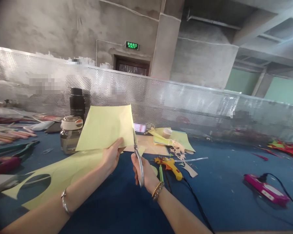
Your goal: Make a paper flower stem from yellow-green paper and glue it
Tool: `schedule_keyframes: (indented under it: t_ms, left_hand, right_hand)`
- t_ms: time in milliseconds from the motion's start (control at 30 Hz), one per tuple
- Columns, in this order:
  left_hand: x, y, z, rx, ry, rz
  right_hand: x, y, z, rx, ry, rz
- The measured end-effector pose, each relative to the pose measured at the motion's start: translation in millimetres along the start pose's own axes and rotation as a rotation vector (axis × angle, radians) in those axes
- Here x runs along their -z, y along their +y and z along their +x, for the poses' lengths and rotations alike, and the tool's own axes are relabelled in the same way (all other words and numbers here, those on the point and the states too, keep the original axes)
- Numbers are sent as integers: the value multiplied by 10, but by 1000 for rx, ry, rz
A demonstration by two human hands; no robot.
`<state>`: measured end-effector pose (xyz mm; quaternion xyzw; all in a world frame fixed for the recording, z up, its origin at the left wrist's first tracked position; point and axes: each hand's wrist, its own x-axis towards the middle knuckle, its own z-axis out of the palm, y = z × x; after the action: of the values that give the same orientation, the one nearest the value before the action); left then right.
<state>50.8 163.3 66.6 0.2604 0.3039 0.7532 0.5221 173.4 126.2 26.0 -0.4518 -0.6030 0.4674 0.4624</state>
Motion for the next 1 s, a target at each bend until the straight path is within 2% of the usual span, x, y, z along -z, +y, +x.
schedule_keyframes:
  t_ms: [300,833,1000]
  left_hand:
    - [48,-54,70,-12,-47,40]
    - [63,-34,123,1,-26,148]
    - [69,-35,127,-9,-55,183]
  right_hand:
    - [10,15,15,-3,-6,50]
    - [2,13,44,-35,24,40]
    - [10,9,38,-27,15,40]
